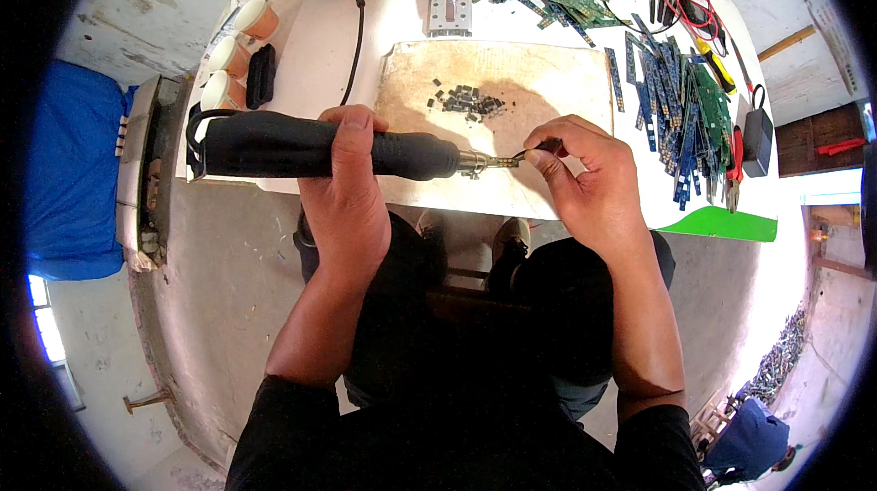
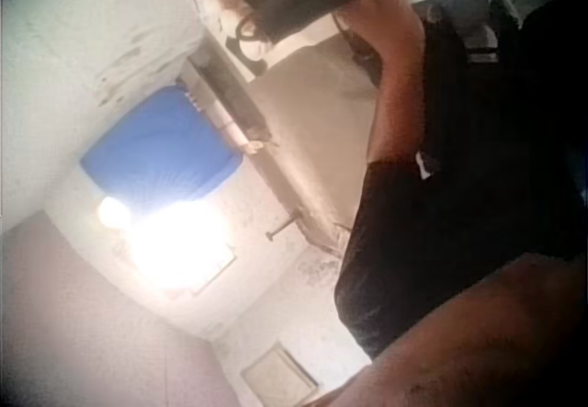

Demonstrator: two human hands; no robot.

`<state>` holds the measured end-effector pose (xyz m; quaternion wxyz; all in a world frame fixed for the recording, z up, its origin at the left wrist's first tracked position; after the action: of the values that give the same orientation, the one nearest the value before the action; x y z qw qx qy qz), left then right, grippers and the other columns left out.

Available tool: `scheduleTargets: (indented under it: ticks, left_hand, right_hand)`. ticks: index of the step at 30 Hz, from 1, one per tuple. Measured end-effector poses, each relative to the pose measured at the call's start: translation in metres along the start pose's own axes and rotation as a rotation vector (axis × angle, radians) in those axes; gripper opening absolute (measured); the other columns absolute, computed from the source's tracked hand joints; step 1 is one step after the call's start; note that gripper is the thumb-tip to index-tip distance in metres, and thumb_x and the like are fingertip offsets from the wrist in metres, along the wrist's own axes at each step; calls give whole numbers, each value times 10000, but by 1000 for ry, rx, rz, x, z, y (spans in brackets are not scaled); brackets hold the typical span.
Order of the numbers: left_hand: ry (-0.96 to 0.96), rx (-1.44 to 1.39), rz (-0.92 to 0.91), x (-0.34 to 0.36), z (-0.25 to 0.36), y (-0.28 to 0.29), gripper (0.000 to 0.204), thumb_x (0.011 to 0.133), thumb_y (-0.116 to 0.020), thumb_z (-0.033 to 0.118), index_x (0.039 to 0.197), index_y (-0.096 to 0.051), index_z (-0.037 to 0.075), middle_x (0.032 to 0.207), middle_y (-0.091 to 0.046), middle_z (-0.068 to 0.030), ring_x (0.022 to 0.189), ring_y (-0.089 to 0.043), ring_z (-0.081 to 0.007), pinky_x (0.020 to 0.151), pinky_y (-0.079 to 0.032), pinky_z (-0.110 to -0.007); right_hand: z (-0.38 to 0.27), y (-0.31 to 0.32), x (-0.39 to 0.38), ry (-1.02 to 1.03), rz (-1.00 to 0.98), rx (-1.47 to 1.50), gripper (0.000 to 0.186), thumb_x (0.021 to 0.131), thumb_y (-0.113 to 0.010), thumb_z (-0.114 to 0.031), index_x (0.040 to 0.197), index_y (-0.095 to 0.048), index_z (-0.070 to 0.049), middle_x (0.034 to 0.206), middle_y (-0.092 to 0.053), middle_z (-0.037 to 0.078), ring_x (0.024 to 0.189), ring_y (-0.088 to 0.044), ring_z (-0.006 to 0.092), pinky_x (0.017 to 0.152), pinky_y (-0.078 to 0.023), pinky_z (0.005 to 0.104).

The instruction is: The person uses a hot air gun and tweezers to remove small electronic components from circuit boards. They heat the components with the hot air gun and then use tweezers to lift them off the board, placing them on a wooden mat. The person repeats this process for multiple components on different boards.

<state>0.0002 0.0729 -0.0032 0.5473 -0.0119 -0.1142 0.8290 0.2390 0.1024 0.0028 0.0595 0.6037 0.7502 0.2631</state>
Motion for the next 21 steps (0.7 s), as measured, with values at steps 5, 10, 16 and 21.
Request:
scheduleTargets:
  ticks: [5,10,16,21]
  left_hand:
    - [-1,-6,9,0,-1,1,218,995,-582,271,995,-564,53,938,-553,-57,940,-508,-144,944,-407,-309]
    - [24,-6,-9,0,-3,1,219,996,-570,273,995,-563,54,934,-552,-54,938,-507,-142,945,-408,-309]
    - [5,33,5,0,2,0,237,998,-571,286,986,-565,49,930,-552,-55,931,-503,-148,944,-397,-304]
    - [9,-9,21,0,-1,1,253,1002,-579,300,967,-571,50,928,-553,-57,928,-502,-150,940,-394,-305]
  right_hand:
    - [1,-1,0,5,-5,-7,136,842,-665,60,962,-657,-3,879,-663,141,813,-681,279,733,-521,324]
    - [1,-1,0,1,-1,4,135,843,-666,58,963,-656,-3,880,-663,141,815,-679,282,736,-521,326]
    - [0,0,-1,2,3,4,130,844,-670,53,960,-656,-2,881,-665,145,819,-680,289,738,-522,326]
    - [1,0,-1,4,0,-13,120,848,-679,41,958,-657,-2,887,-670,143,817,-681,292,734,-522,328]
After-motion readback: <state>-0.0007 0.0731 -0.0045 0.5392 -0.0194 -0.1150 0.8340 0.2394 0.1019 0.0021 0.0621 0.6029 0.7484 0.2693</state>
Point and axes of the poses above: each hand's wrist, its own x-axis towards the middle knuckle, its own y-axis out of the back of the hand, z = x × y, the point moved 8 cm from there along x, towards the middle knuckle
